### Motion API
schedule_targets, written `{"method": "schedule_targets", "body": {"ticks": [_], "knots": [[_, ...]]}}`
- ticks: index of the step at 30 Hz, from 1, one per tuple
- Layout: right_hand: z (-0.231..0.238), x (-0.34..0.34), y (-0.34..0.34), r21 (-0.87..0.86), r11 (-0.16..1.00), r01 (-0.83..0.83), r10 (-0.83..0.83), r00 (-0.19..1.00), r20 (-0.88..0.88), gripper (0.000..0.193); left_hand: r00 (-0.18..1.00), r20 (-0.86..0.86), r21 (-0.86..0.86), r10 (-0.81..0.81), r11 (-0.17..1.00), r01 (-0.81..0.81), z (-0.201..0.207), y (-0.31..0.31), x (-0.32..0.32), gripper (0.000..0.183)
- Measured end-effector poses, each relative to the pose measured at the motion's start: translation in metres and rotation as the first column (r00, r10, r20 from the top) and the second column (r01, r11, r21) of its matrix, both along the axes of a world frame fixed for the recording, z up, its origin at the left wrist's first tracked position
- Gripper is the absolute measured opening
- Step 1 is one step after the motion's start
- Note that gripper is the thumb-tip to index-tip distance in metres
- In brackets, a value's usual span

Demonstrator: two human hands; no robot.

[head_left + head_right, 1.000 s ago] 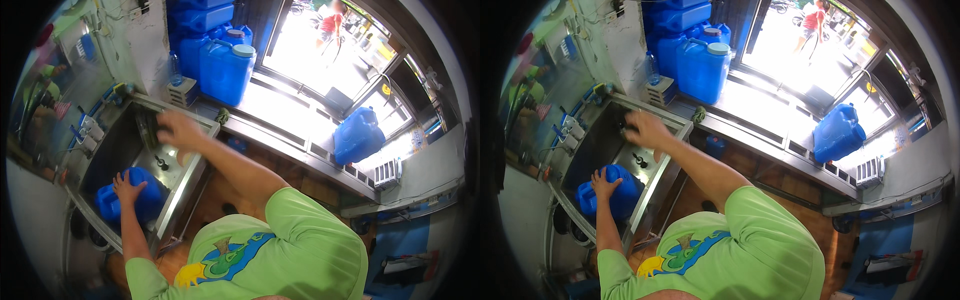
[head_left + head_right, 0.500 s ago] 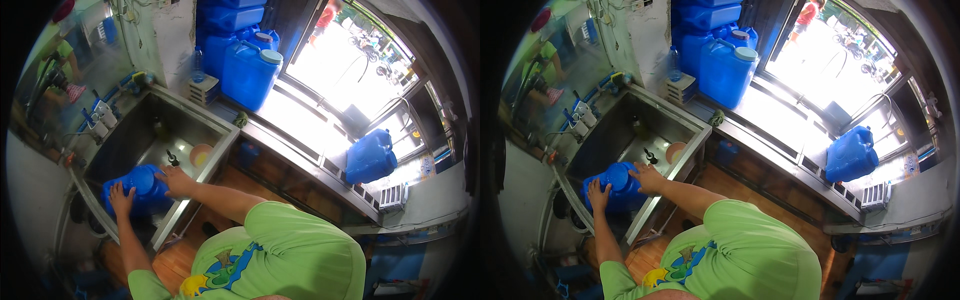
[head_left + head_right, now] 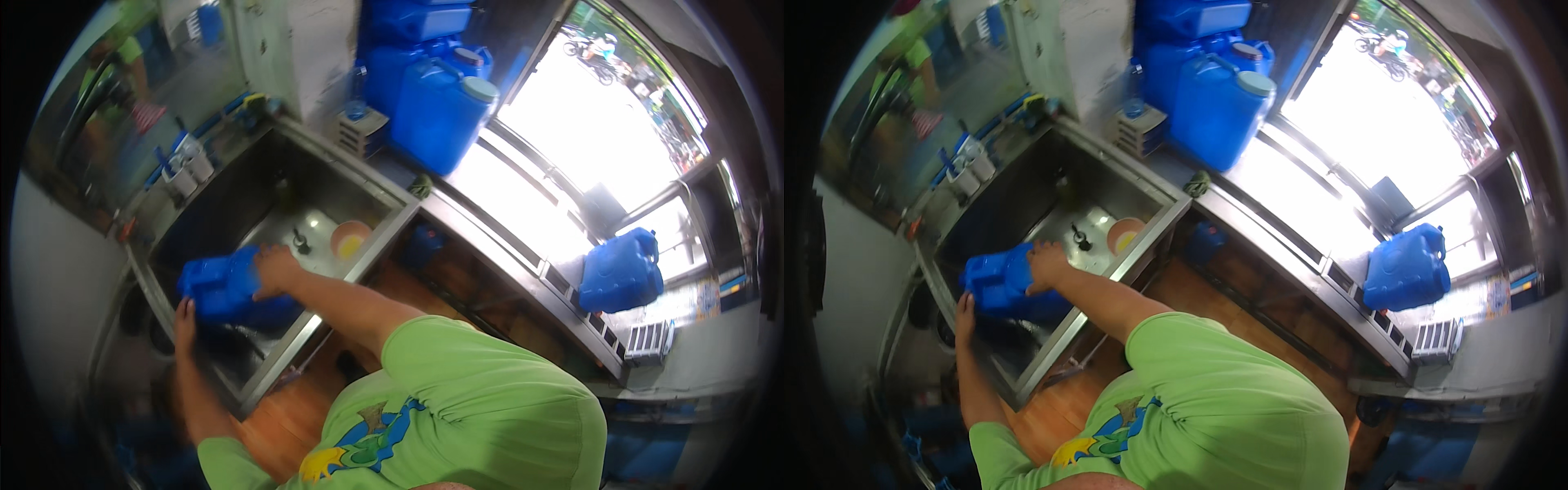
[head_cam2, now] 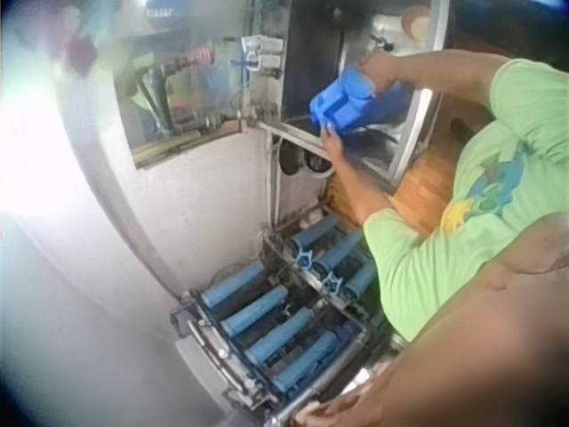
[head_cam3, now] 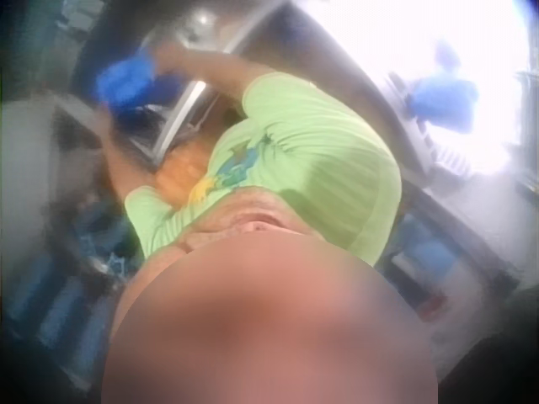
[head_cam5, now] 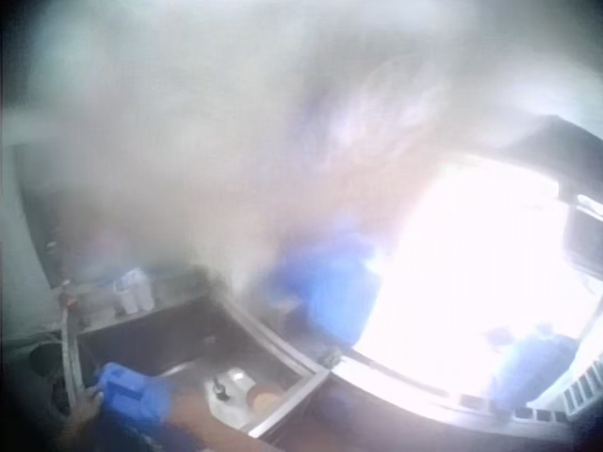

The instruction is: The person cleans a blue plastic water container at a stainless steel sink. They remove the cap, rinse the cap and container under running water, scrub the interior with a brush, and rinse again. The person then places the container on a nearby counter and repeats the process with a second container.

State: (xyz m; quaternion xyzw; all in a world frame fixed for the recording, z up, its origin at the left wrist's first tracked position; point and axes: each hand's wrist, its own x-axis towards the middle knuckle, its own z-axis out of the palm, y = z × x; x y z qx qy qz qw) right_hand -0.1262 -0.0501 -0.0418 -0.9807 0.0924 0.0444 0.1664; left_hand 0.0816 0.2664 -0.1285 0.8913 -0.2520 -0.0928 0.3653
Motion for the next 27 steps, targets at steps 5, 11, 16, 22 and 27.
{"method": "schedule_targets", "body": {"ticks": [5,11,16,22,27], "knots": [[-0.005,0.007,0.015,-0.004,0.984,0.179,-0.179,0.984,0.015,0.119,0.978,0.153,0.087,0.144,0.983,-0.159,-0.020,-0.026,-0.042,0.074],[-0.004,0.027,0.020,-0.114,0.968,0.225,-0.235,0.968,-0.085,0.120,0.989,-0.134,-0.026,0.058,0.998,-0.062,0.028,-0.013,-0.095,0.087],[0.007,0.023,-0.004,-0.121,0.993,0.017,-0.031,0.993,-0.113,0.116,0.970,-0.128,-0.027,0.207,0.977,-0.212,0.044,-0.003,-0.086,0.082],[0.017,0.016,-0.034,-0.153,0.959,-0.238,0.201,0.954,-0.223,0.120,0.990,-0.135,0.063,0.037,0.998,-0.029,0.053,-0.004,-0.087,0.072],[0.024,0.019,-0.040,-0.230,0.904,-0.361,0.275,0.902,-0.334,0.122,0.993,-0.109,0.070,0.041,0.997,-0.034,0.053,-0.015,-0.069,0.064]]}}
